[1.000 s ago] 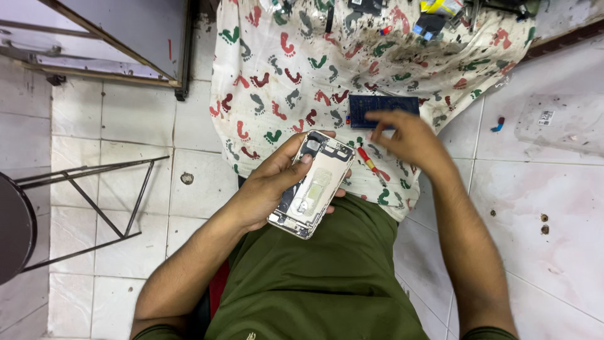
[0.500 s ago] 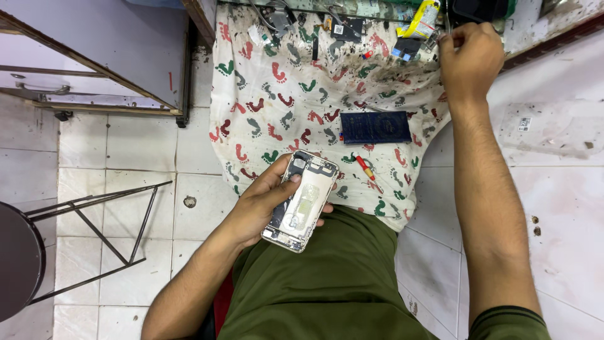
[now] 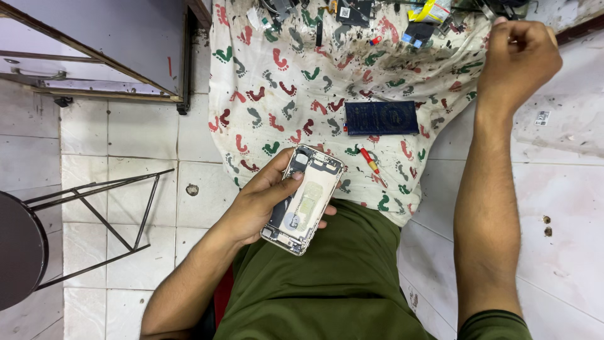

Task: The person disassembles a smartphone using a screwdriver and tweezers. They remove screws, pry open the casing, and carefully detach internal components and connectors while the phone rests on their lap.

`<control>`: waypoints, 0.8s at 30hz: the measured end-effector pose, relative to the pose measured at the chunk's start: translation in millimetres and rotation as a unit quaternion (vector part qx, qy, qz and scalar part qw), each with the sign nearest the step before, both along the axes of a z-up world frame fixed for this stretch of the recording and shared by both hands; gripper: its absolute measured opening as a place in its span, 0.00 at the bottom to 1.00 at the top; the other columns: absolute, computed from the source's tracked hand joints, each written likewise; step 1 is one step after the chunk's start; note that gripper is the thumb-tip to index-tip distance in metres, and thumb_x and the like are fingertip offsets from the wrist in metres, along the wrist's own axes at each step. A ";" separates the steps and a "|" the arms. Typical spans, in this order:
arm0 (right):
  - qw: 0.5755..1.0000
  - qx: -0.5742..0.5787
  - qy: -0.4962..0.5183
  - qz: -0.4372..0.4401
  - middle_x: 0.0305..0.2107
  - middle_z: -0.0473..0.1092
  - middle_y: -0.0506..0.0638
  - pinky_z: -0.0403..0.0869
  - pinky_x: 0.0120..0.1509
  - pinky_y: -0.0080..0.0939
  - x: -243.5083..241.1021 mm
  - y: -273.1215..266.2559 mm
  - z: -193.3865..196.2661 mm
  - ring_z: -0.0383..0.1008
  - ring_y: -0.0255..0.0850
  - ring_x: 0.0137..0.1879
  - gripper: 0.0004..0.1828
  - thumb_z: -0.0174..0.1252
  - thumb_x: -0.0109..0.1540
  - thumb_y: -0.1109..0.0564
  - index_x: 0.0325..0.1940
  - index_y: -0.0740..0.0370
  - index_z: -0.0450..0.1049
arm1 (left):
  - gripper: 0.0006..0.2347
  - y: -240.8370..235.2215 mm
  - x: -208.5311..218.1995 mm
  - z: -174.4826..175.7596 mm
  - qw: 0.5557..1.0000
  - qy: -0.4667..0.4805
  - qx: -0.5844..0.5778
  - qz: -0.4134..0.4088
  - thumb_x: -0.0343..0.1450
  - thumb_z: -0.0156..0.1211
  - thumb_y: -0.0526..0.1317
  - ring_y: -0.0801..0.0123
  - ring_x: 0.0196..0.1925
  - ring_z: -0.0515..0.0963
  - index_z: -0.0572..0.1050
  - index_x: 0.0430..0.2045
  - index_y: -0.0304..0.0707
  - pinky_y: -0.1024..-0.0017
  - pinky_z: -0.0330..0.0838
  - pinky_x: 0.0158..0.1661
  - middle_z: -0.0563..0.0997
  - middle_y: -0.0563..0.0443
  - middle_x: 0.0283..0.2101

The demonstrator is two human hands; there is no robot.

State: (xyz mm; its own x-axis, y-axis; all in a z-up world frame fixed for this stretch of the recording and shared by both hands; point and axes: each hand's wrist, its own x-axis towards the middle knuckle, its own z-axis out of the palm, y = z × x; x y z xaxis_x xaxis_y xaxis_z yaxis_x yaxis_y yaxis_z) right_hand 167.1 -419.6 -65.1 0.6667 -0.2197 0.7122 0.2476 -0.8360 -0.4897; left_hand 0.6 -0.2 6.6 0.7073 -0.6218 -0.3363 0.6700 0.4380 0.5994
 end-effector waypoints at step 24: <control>0.509 0.445 0.369 0.638 0.30 0.80 0.63 0.83 0.36 0.45 -232.2 83.2 95.5 0.85 0.53 0.31 0.13 0.64 0.68 0.56 0.41 0.73 0.77 | 0.26 -2.3 2.3 18.5 0.999 -0.036 -0.005 -0.034 0.78 0.47 0.34 0.47 0.39 0.86 0.50 0.74 0.47 0.56 0.86 0.36 0.77 0.35 0.53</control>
